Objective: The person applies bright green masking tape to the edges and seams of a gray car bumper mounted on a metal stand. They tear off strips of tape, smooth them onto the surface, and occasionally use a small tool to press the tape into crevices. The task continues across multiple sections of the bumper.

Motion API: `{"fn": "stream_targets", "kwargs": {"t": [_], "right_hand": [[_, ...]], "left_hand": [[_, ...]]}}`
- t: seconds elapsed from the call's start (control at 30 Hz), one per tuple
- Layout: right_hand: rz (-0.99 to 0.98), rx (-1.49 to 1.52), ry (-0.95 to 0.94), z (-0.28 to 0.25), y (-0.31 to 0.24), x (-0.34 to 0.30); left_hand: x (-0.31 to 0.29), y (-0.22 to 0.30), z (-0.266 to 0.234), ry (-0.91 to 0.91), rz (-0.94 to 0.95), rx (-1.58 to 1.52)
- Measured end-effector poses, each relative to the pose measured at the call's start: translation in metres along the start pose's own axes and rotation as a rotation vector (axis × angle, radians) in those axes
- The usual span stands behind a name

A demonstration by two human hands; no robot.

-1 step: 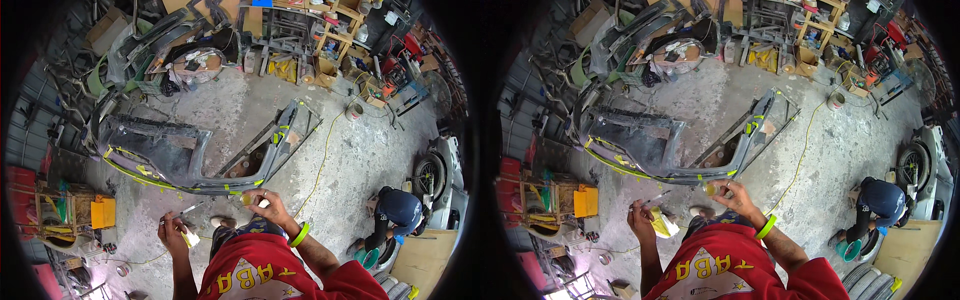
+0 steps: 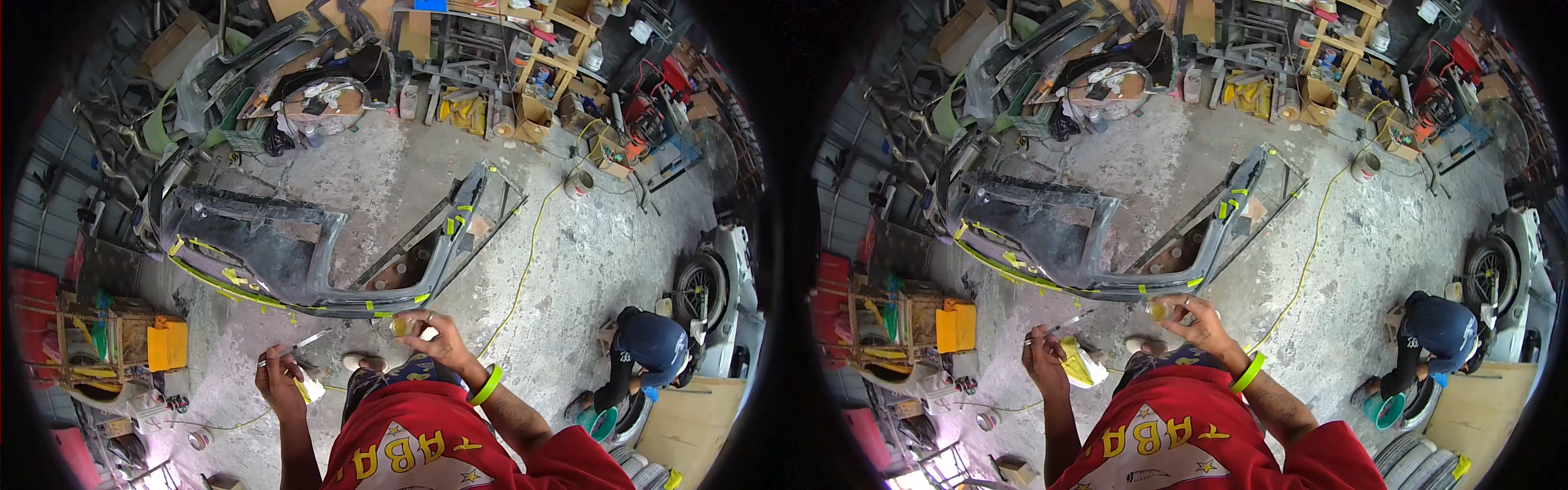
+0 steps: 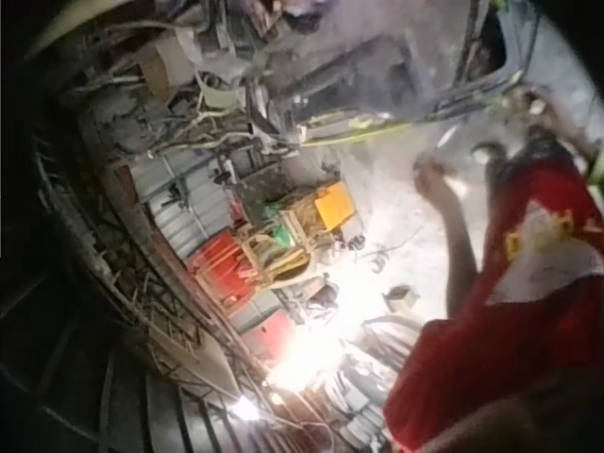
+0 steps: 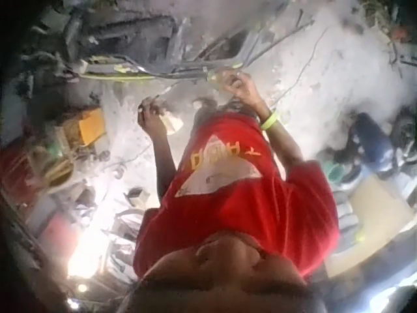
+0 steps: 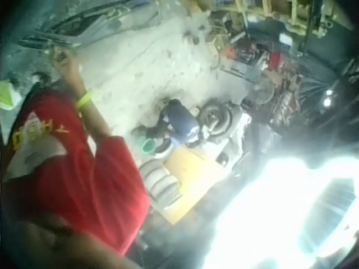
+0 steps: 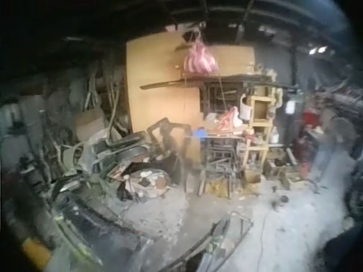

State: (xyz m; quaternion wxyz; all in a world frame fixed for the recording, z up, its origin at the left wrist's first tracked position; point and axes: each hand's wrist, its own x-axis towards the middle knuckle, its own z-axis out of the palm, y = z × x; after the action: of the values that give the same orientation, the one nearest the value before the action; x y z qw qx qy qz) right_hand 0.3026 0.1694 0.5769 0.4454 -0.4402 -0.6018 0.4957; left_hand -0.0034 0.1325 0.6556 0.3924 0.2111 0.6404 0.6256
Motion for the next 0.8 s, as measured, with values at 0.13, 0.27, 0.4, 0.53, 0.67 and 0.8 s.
{"fn": "stream_targets", "kwargs": {"t": [0.13,0.27,0.4,0.53,0.67,0.8], "right_hand": [[0.045,0.019,-0.077,0.009,-0.001,-0.001],[0.102,0.0,-0.126,0.01,0.003,-0.003],[0.049,0.012,-0.132,0.003,0.0,0.0],[0.046,0.002,-0.081,-0.011,-0.006,0.004],[0.053,0.059,-0.072,-0.007,-0.005,0.006],[-0.015,-0.006,0.008,-0.015,0.002,0.001]], "left_hand": [[-0.016,0.022,0.02,-0.043,0.065,-0.051],[-0.036,0.031,0.038,-0.142,-0.003,-0.03],[-0.048,0.025,0.046,-0.205,0.016,0.01],[-0.051,0.032,0.064,-0.281,0.009,0.065],[-0.055,0.033,0.062,-0.27,0.054,0.153],[-0.041,0.035,0.065,-0.262,-0.061,0.046]]}}
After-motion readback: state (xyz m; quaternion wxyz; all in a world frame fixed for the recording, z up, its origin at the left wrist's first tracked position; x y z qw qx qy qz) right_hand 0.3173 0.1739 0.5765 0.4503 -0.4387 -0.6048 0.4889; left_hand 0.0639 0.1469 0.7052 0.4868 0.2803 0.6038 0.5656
